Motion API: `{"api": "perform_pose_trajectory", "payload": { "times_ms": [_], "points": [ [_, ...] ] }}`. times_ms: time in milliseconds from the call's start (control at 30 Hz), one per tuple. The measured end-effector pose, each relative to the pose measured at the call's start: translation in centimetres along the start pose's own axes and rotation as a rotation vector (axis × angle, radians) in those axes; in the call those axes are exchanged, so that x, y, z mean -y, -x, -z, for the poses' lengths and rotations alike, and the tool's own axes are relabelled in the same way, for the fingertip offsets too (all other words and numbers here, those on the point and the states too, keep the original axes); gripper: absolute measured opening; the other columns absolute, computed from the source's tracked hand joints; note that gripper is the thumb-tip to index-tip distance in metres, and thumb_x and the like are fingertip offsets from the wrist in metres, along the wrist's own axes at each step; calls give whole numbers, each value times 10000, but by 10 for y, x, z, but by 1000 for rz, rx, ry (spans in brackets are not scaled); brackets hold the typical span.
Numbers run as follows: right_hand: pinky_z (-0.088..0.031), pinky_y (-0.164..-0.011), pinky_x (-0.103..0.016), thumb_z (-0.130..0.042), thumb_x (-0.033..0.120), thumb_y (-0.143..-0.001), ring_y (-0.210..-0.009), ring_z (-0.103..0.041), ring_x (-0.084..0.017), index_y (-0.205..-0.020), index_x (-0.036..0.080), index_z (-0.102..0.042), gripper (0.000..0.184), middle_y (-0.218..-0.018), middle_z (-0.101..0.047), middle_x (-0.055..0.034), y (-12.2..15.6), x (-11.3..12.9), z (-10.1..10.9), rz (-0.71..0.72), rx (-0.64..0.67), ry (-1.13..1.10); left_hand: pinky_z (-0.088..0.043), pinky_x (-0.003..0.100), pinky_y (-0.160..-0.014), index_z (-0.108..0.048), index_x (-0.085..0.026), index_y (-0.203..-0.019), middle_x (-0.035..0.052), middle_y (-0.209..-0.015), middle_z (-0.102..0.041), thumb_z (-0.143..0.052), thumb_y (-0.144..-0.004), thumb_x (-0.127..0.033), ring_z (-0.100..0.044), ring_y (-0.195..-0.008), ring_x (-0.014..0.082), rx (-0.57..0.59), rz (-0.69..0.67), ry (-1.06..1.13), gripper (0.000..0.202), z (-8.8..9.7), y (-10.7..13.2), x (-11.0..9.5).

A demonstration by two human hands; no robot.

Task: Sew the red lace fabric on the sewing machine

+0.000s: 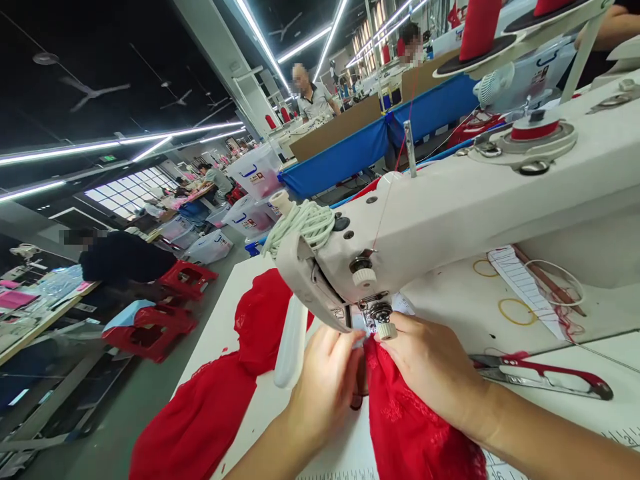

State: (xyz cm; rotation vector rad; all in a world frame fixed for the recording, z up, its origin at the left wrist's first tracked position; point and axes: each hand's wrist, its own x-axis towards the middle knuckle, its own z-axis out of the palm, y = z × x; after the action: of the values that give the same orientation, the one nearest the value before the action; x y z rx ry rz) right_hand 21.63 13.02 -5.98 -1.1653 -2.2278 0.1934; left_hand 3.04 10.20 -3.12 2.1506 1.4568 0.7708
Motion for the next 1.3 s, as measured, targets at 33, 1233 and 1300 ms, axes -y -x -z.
{"api": "perform_pose_trajectory", "payload": {
  "times_ms": [33,1233,1300],
  "points": [
    [-441,-484,-280,-421,155,-892,-580,-661,-182,-773,250,-719,334,-787,-749,-52,0,0,0,12,-11,-4,-524,436,-877,-620,-175,-1197,156,-1164,-677,-433,-945,-214,-631,-1059,310,-10,-105,-132,316,-2,6,1],
    [-506,-498,-270,-392,151,-924,-590,-676,-190,-746,226,-681,347,-730,-730,-52,-1,2,-1,-1,-138,100,-387,460,-1099,-676,-152,-1223,117,-1184,-721,-382,-946,-604,-643,-1124,258,-162,-424,-768,606,-18,24,3],
    [-509,-498,-275,-411,165,-921,-592,-681,-195,-743,225,-687,334,-733,-734,-53,-1,0,-4,-13,-122,107,-376,453,-1113,-699,-150,-1185,117,-1154,-734,-352,-963,-584,-643,-1127,245,-184,-376,-748,599,-19,23,-1]
  ]
}}
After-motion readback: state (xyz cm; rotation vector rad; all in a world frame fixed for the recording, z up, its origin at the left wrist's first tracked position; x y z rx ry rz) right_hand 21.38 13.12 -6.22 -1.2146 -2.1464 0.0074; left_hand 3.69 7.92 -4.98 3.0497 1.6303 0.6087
